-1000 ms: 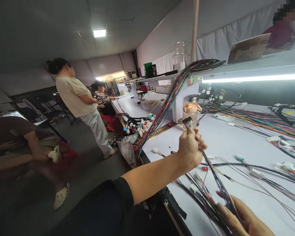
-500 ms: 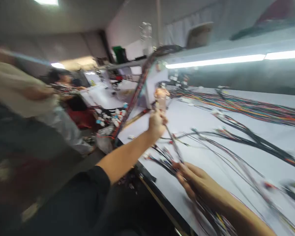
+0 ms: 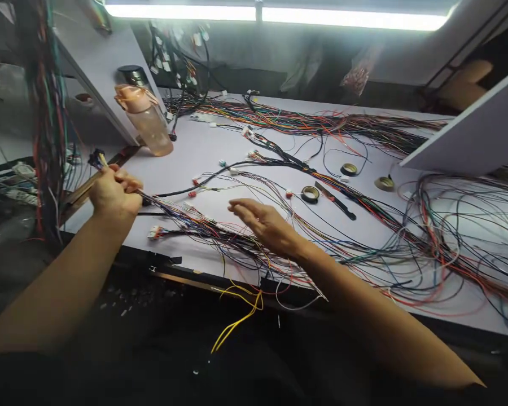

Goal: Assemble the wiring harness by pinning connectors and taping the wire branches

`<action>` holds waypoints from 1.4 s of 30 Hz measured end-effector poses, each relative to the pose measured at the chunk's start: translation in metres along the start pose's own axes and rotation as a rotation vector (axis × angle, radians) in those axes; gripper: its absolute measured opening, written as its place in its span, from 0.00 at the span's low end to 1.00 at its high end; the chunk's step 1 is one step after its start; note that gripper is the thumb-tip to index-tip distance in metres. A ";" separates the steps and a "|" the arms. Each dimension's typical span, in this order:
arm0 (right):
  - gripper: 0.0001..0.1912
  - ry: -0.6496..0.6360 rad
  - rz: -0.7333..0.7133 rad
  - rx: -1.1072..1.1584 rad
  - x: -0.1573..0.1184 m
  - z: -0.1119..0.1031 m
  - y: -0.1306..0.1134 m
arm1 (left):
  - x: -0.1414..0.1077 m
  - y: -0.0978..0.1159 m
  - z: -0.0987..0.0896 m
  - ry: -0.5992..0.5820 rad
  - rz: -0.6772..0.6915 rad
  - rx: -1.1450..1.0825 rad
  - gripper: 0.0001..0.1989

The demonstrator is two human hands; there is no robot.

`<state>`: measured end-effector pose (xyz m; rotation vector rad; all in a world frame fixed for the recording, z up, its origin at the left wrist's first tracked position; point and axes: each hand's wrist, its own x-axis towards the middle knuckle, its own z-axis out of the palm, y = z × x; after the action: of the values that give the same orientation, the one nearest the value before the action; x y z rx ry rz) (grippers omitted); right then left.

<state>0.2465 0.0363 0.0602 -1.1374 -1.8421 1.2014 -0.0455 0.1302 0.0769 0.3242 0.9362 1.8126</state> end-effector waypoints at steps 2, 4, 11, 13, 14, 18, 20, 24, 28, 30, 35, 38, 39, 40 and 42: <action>0.17 0.141 -0.002 -0.086 -0.023 -0.008 -0.003 | -0.002 0.003 -0.009 -0.002 -0.010 0.005 0.16; 0.14 0.187 -0.045 -0.252 -0.049 -0.005 -0.005 | -0.003 0.004 -0.017 0.000 -0.006 0.005 0.16; 0.10 -0.014 -0.376 -0.578 -0.114 0.054 0.007 | 0.004 -0.011 -0.048 0.098 0.089 0.018 0.15; 0.07 -0.024 -0.354 -0.609 -0.126 0.061 0.014 | 0.001 -0.015 -0.060 0.111 0.113 0.033 0.14; 0.06 -0.028 -0.337 -0.612 -0.131 0.061 0.018 | -0.002 -0.015 -0.066 0.113 0.121 0.043 0.14; 0.09 -0.033 -0.304 -0.592 -0.148 0.049 0.028 | -0.015 -0.016 -0.084 0.104 0.145 0.080 0.14; 0.06 -0.038 -0.305 -0.553 -0.150 0.043 0.026 | -0.018 -0.018 -0.089 0.100 0.163 0.092 0.13; 0.10 0.106 -0.256 -0.506 -0.139 0.037 0.015 | -0.019 -0.023 -0.092 0.101 0.198 0.111 0.13; 0.07 0.222 -0.230 -0.670 -0.116 0.044 0.008 | -0.017 -0.028 -0.094 0.101 0.219 0.135 0.12; 0.07 0.219 -0.208 -0.832 -0.105 0.050 0.009 | -0.017 -0.029 -0.095 0.104 0.229 0.147 0.11; 0.10 0.084 -0.218 -0.986 -0.094 0.056 0.016 | -0.017 -0.031 -0.096 0.109 0.251 0.168 0.12; 0.12 0.011 -0.299 -0.881 -0.101 0.043 0.016 | -0.017 -0.031 -0.095 0.111 0.254 0.179 0.12; 0.12 -0.008 -0.322 -0.829 -0.105 0.036 0.014 | -0.017 -0.031 -0.095 0.111 0.254 0.183 0.12; 0.11 -0.021 -0.337 -0.775 -0.109 0.029 0.013 | -0.017 -0.031 -0.095 0.112 0.253 0.187 0.12; 0.09 -0.037 -0.345 -0.671 -0.120 0.014 0.009 | -0.018 -0.031 -0.094 0.114 0.251 0.194 0.12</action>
<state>0.2861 -0.0762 0.0397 -1.0584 -2.4341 0.4109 -0.0737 0.0775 -0.0046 0.4815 1.1986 1.9879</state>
